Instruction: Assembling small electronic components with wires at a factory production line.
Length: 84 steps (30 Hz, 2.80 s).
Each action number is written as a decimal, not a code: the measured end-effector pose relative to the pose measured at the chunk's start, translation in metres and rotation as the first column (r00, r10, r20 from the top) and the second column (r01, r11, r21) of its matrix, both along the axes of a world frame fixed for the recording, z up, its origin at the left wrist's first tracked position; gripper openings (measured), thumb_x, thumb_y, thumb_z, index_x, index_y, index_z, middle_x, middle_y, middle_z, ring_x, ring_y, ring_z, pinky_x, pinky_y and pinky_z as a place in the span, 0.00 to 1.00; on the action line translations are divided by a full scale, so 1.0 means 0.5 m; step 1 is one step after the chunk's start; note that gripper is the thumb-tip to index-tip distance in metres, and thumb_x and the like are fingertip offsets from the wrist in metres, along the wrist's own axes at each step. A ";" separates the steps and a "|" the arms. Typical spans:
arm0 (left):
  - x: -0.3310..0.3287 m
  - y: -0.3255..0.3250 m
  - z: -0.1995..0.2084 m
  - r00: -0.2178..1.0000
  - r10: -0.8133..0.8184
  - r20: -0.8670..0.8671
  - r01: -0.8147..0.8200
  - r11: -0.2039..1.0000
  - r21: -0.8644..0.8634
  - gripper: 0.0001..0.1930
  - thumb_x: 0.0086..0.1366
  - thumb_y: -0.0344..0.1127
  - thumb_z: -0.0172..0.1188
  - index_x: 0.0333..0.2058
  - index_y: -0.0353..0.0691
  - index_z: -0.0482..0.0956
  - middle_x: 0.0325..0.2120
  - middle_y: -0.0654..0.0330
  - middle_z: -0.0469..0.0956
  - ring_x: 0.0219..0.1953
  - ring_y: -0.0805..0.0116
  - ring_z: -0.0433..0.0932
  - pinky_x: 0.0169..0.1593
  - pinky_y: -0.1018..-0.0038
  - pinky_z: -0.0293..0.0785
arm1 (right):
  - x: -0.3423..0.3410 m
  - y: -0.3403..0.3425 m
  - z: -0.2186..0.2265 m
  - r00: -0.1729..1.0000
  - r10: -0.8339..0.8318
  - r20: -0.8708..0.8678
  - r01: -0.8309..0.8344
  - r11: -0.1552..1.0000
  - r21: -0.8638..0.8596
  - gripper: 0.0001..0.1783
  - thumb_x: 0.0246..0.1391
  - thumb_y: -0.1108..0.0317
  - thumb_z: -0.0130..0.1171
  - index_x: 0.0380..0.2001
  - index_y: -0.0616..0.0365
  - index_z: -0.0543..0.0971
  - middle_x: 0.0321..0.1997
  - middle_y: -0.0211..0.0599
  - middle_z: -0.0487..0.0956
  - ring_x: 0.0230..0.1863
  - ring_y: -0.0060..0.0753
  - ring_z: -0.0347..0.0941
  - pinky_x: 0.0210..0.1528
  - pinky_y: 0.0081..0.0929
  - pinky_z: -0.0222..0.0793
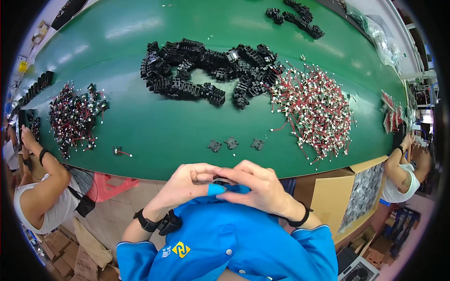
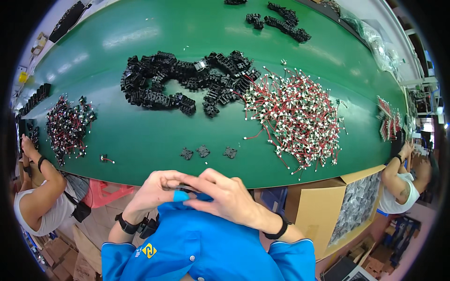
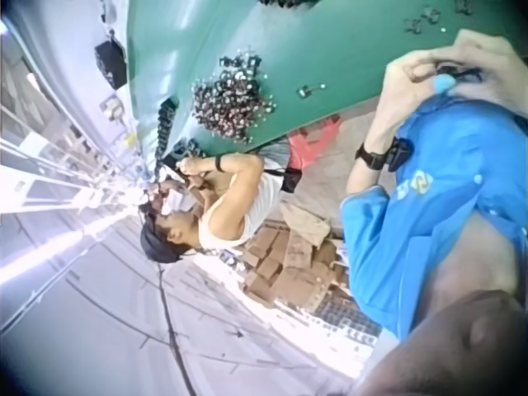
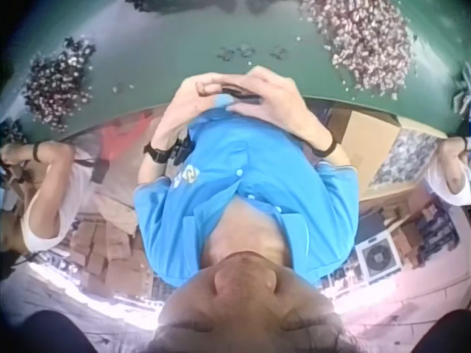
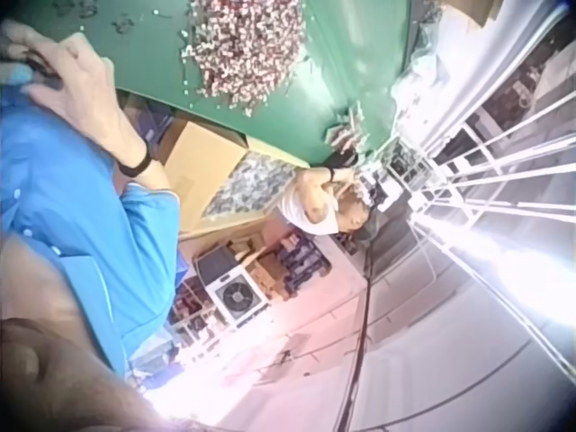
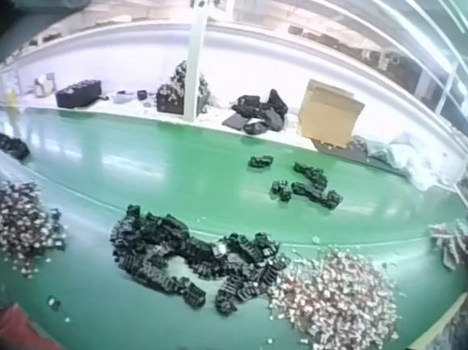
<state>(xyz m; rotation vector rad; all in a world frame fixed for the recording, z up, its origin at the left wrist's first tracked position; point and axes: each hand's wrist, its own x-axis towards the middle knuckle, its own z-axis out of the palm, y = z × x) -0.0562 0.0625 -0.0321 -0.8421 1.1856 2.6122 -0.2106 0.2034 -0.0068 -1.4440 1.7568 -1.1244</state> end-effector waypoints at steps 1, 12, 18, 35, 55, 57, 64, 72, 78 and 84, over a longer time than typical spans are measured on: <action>-0.001 -0.002 -0.002 1.000 -0.026 -0.001 0.026 1.000 -0.007 0.19 0.57 0.22 0.57 0.49 0.29 0.70 0.36 0.55 0.79 0.37 0.72 0.79 0.37 0.81 0.76 | 0.000 0.000 -0.008 1.000 0.002 0.001 -0.002 1.000 -0.001 0.27 0.33 0.70 0.72 0.42 0.56 0.79 0.26 0.29 0.75 0.25 0.23 0.73 0.27 0.19 0.71; 0.016 -0.012 0.011 0.993 0.105 0.062 -0.097 0.988 -0.118 0.22 0.56 0.20 0.53 0.52 0.30 0.67 0.45 0.48 0.75 0.32 0.63 0.81 0.34 0.76 0.80 | -0.025 0.004 -0.081 0.970 -0.111 -0.215 0.109 0.994 -0.023 0.21 0.38 0.76 0.67 0.41 0.58 0.77 0.22 0.32 0.72 0.23 0.26 0.73 0.24 0.23 0.70; 0.013 -0.006 0.011 0.998 -0.057 0.017 0.057 0.998 0.003 0.18 0.56 0.22 0.56 0.47 0.31 0.70 0.39 0.52 0.79 0.28 0.68 0.81 0.26 0.83 0.75 | 0.007 -0.007 -0.016 0.998 0.056 0.011 -0.056 0.998 -0.028 0.31 0.37 0.75 0.67 0.50 0.54 0.74 0.24 0.28 0.68 0.19 0.21 0.67 0.21 0.20 0.67; -0.003 -0.011 0.009 0.994 0.035 -0.100 -0.026 0.996 0.083 0.18 0.65 0.36 0.51 0.48 0.28 0.66 0.44 0.41 0.74 0.25 0.62 0.81 0.22 0.77 0.77 | -0.061 0.070 -0.047 0.942 -0.299 -0.155 0.324 0.930 0.174 0.23 0.38 0.81 0.61 0.42 0.58 0.78 0.17 0.29 0.65 0.19 0.23 0.64 0.24 0.23 0.65; -0.074 -0.009 0.107 0.972 0.170 -0.161 -0.230 0.820 -0.523 0.12 0.58 0.19 0.53 0.42 0.27 0.73 0.32 0.55 0.73 0.22 0.78 0.73 0.24 0.84 0.73 | -0.245 0.030 -0.012 0.663 0.077 -0.744 0.216 0.933 0.288 0.09 0.46 0.70 0.56 0.34 0.55 0.76 0.32 0.36 0.70 0.19 0.38 0.73 0.19 0.34 0.68; -0.065 -0.018 0.100 0.973 0.181 -0.146 -0.230 0.846 -0.481 0.11 0.58 0.19 0.53 0.41 0.27 0.72 0.32 0.52 0.75 0.22 0.76 0.74 0.24 0.83 0.73 | -0.257 0.026 -0.021 0.639 0.081 -0.765 0.231 0.928 0.291 0.09 0.46 0.71 0.54 0.34 0.55 0.75 0.32 0.37 0.69 0.19 0.39 0.73 0.18 0.35 0.68; -0.064 -0.026 0.084 0.971 0.209 -0.112 -0.233 0.932 -0.276 0.09 0.60 0.21 0.51 0.41 0.30 0.67 0.36 0.42 0.78 0.23 0.69 0.79 0.25 0.80 0.76 | -0.270 0.044 -0.021 0.483 0.164 -0.860 0.218 0.929 0.299 0.09 0.46 0.72 0.51 0.34 0.59 0.71 0.32 0.39 0.67 0.16 0.35 0.72 0.14 0.29 0.67; -0.066 -0.023 0.102 0.980 0.172 -0.102 -0.196 0.926 -0.324 0.15 0.62 0.24 0.50 0.49 0.29 0.67 0.38 0.45 0.78 0.26 0.68 0.80 0.27 0.81 0.76 | -0.279 0.043 -0.040 0.408 0.162 -0.898 0.113 0.968 0.226 0.05 0.43 0.72 0.52 0.25 0.62 0.69 0.27 0.40 0.66 0.13 0.30 0.71 0.10 0.30 0.65; -0.067 -0.022 0.100 0.988 0.119 -0.096 -0.149 0.895 -0.420 0.12 0.63 0.27 0.52 0.45 0.30 0.72 0.39 0.51 0.79 0.29 0.67 0.81 0.29 0.81 0.75 | -0.286 0.042 -0.037 0.480 0.192 -0.856 0.123 0.952 0.282 0.06 0.45 0.72 0.52 0.27 0.62 0.69 0.29 0.41 0.67 0.15 0.37 0.72 0.14 0.33 0.67; -0.059 -0.039 0.101 0.985 0.158 -0.066 -0.170 0.861 -0.479 0.11 0.61 0.27 0.54 0.43 0.32 0.75 0.37 0.53 0.79 0.28 0.71 0.80 0.29 0.82 0.73 | -0.291 0.033 0.055 0.946 -0.141 -0.292 0.174 0.981 0.088 0.08 0.51 0.66 0.56 0.33 0.58 0.77 0.29 0.41 0.78 0.28 0.41 0.76 0.30 0.31 0.72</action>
